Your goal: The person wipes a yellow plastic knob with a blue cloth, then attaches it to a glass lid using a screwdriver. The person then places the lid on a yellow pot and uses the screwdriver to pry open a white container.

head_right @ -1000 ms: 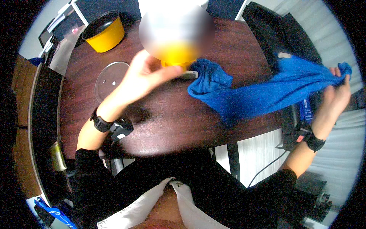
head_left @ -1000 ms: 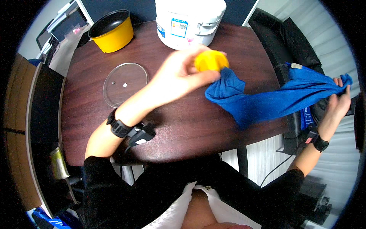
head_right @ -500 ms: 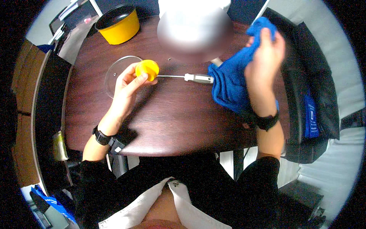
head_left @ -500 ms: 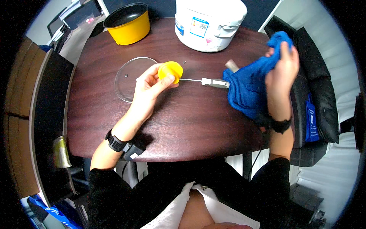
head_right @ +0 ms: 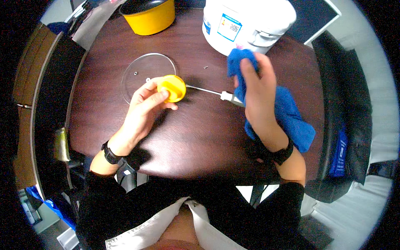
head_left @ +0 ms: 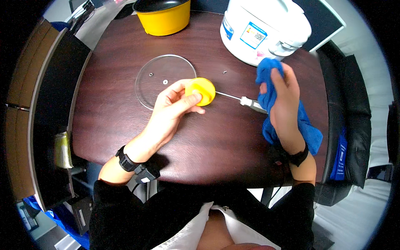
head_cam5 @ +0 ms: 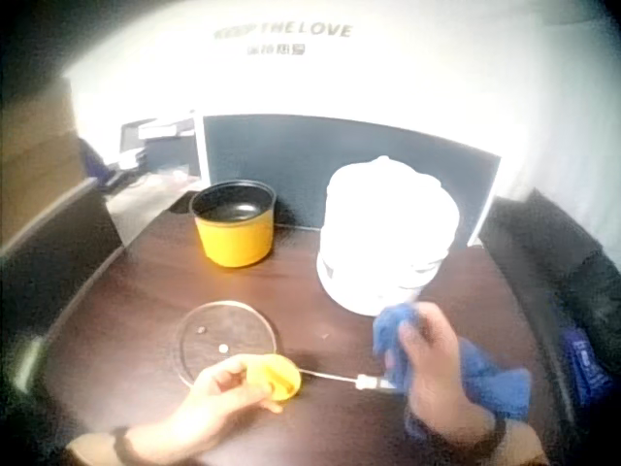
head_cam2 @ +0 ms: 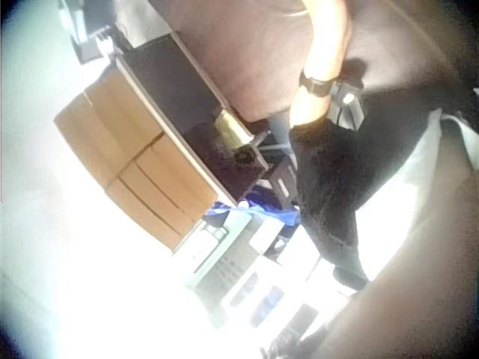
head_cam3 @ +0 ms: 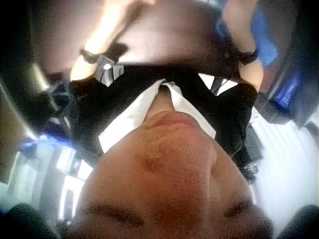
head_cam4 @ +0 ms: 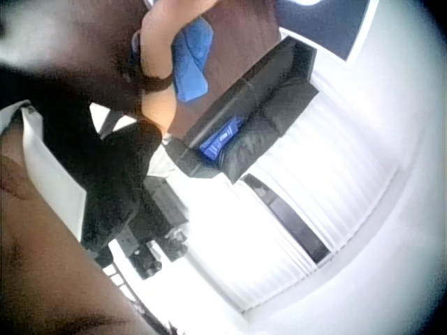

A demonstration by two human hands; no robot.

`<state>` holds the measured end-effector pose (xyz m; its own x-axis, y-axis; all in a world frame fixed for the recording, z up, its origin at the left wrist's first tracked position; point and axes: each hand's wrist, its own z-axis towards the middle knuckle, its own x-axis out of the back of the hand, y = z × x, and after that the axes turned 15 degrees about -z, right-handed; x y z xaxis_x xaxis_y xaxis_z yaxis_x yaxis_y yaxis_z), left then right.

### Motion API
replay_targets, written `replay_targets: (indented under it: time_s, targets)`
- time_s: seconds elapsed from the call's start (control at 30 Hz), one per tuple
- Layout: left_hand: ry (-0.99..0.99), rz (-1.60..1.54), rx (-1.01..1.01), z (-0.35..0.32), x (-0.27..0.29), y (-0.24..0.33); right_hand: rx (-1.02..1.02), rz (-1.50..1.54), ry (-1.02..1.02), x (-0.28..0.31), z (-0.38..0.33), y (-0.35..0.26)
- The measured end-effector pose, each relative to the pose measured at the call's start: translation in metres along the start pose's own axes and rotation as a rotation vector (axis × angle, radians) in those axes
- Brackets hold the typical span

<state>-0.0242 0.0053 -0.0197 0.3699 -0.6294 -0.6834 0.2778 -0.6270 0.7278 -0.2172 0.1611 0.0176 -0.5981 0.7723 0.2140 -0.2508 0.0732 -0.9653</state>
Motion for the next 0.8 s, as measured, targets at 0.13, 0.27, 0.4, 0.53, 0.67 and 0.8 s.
replay_targets:
  time_s: [0.13,0.27,0.4,0.53,0.67,0.8]
  targets:
    - [-0.042,0.091,0.007,-0.002,0.001,-0.003,0.04,-0.266,-0.187,-0.011,-0.013,-0.013]
    - [-0.055,0.165,-0.024,-0.002,-0.006,-0.007,0.154,-0.389,-0.278,-0.019,-0.023,-0.015]
    - [-0.045,0.182,0.031,-0.004,-0.009,-0.012,0.402,-0.4,-0.306,-0.034,-0.027,-0.004]
    - [-0.046,0.286,-0.031,-0.007,-0.017,-0.018,0.377,-0.488,-0.315,-0.038,-0.033,-0.001]
    - [-0.048,0.454,-0.051,-0.013,-0.019,-0.015,0.403,-0.597,-0.288,-0.04,-0.036,-0.003]
    - [-0.055,0.554,-0.124,-0.018,-0.02,-0.015,0.475,-0.751,-0.276,-0.041,-0.039,-0.003]
